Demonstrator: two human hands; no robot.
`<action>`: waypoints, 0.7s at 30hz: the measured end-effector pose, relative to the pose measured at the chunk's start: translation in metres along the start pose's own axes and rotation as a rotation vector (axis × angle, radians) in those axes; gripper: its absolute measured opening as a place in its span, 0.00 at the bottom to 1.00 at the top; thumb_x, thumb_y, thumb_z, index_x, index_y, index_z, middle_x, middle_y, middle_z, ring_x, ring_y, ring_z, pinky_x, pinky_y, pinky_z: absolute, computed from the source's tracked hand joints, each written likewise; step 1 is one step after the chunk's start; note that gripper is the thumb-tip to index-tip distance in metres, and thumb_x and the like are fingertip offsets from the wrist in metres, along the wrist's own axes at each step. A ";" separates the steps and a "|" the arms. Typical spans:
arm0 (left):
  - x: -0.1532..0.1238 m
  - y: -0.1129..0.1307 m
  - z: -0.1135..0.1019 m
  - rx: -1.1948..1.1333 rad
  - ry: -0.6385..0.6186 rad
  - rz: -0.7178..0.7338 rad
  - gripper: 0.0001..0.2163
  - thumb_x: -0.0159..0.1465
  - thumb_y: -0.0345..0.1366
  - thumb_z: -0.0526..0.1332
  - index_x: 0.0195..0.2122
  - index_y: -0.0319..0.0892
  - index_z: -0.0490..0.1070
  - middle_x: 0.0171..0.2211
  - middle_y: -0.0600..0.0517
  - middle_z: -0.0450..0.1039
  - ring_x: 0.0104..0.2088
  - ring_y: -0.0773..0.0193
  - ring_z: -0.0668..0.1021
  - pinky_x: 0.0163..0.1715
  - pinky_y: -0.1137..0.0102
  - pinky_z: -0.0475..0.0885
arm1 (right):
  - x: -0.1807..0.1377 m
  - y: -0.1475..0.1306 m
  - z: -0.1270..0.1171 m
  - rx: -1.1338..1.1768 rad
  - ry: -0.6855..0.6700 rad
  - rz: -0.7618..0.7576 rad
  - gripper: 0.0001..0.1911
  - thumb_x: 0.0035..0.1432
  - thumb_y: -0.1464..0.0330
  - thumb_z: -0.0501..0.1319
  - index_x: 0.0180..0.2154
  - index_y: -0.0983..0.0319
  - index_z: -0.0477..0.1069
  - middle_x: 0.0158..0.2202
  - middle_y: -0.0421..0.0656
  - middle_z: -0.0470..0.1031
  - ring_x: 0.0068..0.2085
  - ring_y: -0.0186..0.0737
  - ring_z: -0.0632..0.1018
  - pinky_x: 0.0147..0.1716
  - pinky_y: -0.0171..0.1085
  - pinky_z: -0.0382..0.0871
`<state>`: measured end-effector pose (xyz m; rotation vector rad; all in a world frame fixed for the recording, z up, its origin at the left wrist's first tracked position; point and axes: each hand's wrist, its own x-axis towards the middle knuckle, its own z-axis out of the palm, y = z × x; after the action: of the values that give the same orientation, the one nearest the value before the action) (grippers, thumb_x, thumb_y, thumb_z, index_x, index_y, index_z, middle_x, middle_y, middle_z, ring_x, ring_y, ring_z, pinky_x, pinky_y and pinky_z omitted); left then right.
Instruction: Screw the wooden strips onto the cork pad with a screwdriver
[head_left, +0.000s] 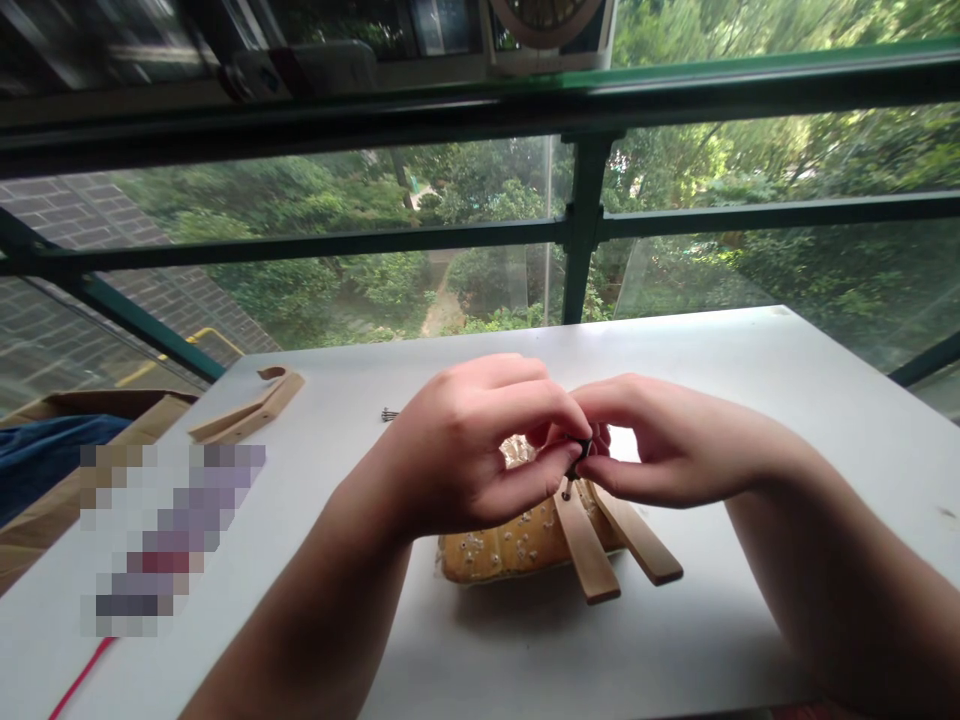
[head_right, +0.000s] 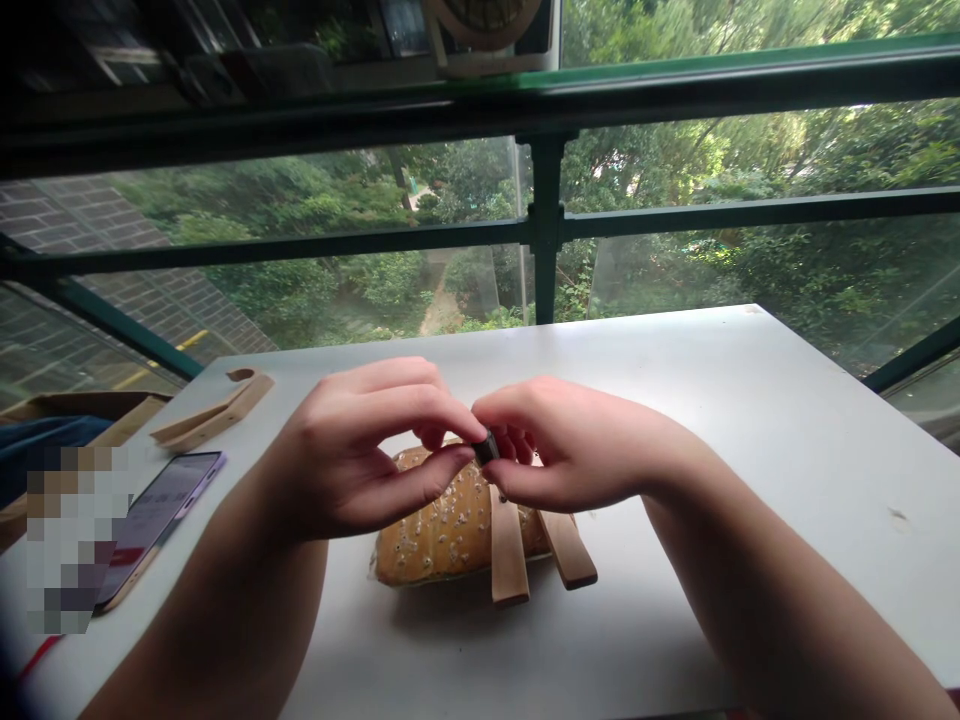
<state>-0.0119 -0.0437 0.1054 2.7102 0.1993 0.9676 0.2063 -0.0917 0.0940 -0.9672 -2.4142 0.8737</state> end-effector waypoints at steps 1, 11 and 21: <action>0.000 0.000 0.000 0.006 0.002 -0.016 0.05 0.59 0.28 0.63 0.37 0.41 0.75 0.29 0.53 0.72 0.30 0.68 0.71 0.31 0.72 0.67 | 0.000 0.000 0.000 0.000 0.003 -0.001 0.06 0.60 0.74 0.58 0.40 0.64 0.71 0.34 0.42 0.76 0.32 0.34 0.73 0.32 0.33 0.67; 0.002 0.009 0.005 0.047 -0.008 -0.234 0.05 0.60 0.36 0.67 0.34 0.42 0.74 0.29 0.57 0.74 0.31 0.72 0.74 0.33 0.74 0.67 | 0.002 -0.003 0.000 -0.021 0.040 0.142 0.10 0.61 0.62 0.61 0.37 0.62 0.74 0.29 0.39 0.76 0.29 0.33 0.74 0.30 0.33 0.68; 0.002 0.011 0.003 -0.005 -0.048 -0.221 0.08 0.57 0.28 0.64 0.38 0.42 0.75 0.31 0.57 0.75 0.32 0.73 0.74 0.36 0.77 0.69 | 0.001 0.000 0.000 0.013 -0.033 0.051 0.04 0.61 0.70 0.57 0.36 0.63 0.70 0.33 0.43 0.79 0.32 0.35 0.77 0.33 0.34 0.69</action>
<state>-0.0082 -0.0546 0.1080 2.6339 0.4751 0.8367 0.2056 -0.0910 0.0941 -1.0206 -2.4176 0.9292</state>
